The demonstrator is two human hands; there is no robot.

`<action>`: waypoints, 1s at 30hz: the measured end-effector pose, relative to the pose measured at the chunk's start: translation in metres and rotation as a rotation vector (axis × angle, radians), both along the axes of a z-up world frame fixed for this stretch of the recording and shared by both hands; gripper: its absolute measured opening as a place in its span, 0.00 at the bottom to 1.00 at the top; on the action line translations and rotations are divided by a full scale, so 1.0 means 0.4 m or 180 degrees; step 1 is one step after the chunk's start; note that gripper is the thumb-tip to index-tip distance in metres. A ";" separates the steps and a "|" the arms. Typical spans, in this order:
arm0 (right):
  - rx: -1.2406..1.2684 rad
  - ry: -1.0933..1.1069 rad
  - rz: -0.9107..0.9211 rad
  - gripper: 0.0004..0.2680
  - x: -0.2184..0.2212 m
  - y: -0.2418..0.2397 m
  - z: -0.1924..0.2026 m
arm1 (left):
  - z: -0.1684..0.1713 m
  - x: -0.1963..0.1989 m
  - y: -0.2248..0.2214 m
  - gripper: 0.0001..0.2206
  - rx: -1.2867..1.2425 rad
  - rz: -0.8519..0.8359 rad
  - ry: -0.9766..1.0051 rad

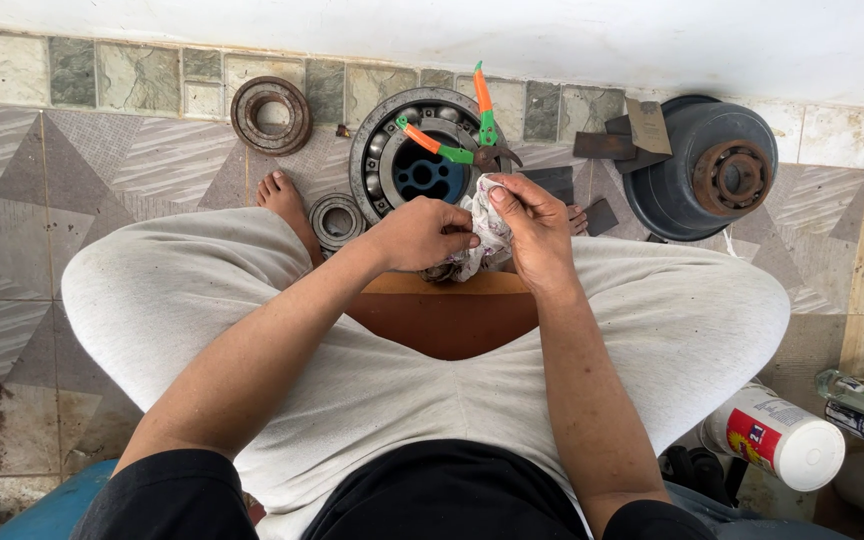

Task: Cleaning a large ball bearing and other mechanical components using a cloth and small scraping tools

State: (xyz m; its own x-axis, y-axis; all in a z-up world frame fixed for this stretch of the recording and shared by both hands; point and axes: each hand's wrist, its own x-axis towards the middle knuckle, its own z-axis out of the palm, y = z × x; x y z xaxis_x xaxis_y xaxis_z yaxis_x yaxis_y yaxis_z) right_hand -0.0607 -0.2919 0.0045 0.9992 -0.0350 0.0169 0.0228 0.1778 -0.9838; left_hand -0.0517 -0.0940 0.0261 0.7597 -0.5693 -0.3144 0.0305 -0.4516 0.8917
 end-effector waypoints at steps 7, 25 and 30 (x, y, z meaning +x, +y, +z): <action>-0.2415 -0.0076 0.0703 0.03 0.007 -0.083 0.076 | 0.084 0.069 0.118 0.12 0.1498 -0.0216 -0.0292; -0.5198 -0.0243 0.1877 0.16 -0.076 0.048 0.011 | 0.029 0.113 0.210 0.17 0.2281 0.0328 -0.0412; -0.4867 -0.0084 0.1953 0.13 -0.057 0.017 -0.028 | 0.051 0.118 0.215 0.17 0.2219 0.0401 -0.0370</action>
